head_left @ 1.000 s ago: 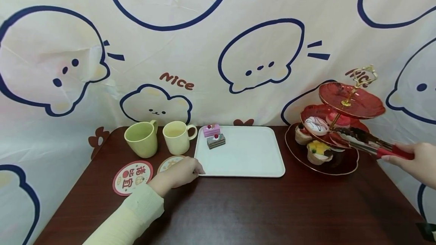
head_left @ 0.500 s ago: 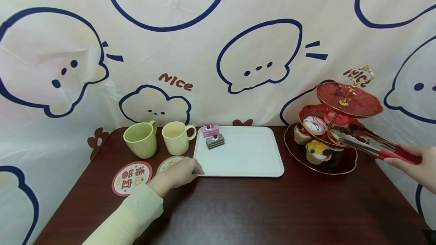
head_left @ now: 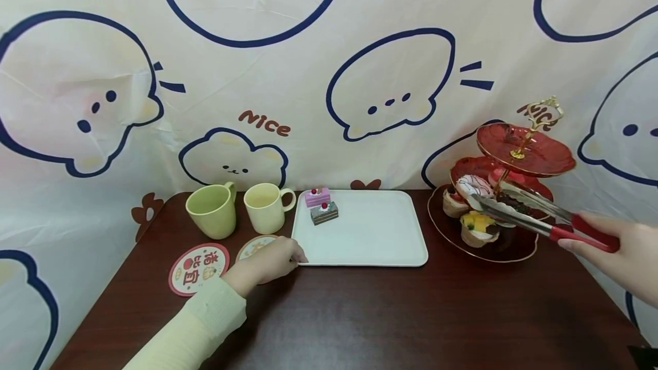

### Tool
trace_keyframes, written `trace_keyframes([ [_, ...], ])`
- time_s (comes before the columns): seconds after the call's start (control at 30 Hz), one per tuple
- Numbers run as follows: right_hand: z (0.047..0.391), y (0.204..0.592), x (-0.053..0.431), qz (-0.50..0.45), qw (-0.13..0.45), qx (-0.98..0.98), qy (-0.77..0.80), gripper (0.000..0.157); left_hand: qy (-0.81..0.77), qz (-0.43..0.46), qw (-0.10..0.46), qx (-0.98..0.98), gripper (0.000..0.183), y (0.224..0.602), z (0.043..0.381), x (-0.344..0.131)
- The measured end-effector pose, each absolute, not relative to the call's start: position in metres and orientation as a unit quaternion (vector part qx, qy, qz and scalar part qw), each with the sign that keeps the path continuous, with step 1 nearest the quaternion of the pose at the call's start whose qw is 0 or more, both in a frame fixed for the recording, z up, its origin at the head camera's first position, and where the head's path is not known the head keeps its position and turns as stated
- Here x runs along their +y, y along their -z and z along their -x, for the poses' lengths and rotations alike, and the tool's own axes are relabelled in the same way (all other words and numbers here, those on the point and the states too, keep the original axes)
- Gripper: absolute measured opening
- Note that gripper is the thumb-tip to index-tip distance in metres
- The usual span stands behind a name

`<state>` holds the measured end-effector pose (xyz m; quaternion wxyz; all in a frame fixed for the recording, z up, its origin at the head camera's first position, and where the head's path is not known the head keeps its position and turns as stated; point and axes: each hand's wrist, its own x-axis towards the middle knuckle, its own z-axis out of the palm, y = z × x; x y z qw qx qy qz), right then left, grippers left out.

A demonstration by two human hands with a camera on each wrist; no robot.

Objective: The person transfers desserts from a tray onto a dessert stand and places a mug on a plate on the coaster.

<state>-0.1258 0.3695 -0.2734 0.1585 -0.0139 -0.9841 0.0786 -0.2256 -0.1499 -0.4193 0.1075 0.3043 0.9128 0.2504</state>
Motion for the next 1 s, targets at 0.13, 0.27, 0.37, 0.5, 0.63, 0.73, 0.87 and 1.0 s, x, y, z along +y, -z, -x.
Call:
trace_keyframes([
  [0.13,0.127,0.273,0.359,-0.006,0.161,-0.986,-0.051,0.082,-0.252,-0.306,0.108,0.912,0.025,0.418,0.225,-0.150],
  [0.27,0.129,0.267,0.345,-0.023,0.147,-0.988,-0.030,0.077,-0.253,-0.301,0.110,0.913,0.025,0.417,0.225,-0.149],
  [0.37,0.133,0.263,0.335,-0.026,0.121,-0.992,-0.031,0.078,-0.253,-0.299,0.110,0.913,0.025,0.417,0.224,-0.149],
  [0.5,0.140,0.266,0.323,-0.038,0.103,-0.993,-0.041,0.083,-0.254,-0.311,0.100,0.910,0.026,0.417,0.223,-0.149],
  [0.63,0.151,0.271,0.310,-0.064,0.099,-0.990,-0.076,0.085,-0.255,-0.328,0.082,0.906,0.028,0.416,0.222,-0.150],
  [0.73,0.161,0.275,0.300,-0.091,0.097,-0.985,-0.106,0.083,-0.252,-0.326,0.082,0.908,0.028,0.416,0.222,-0.150],
  [0.87,0.173,0.281,0.287,-0.110,0.075,-0.982,-0.134,0.088,-0.251,-0.323,0.088,0.908,0.028,0.418,0.223,-0.151],
  [1.0,0.187,0.291,0.273,-0.110,0.058,-0.979,-0.164,0.095,-0.255,-0.327,0.087,0.906,0.028,0.419,0.225,-0.151],
])
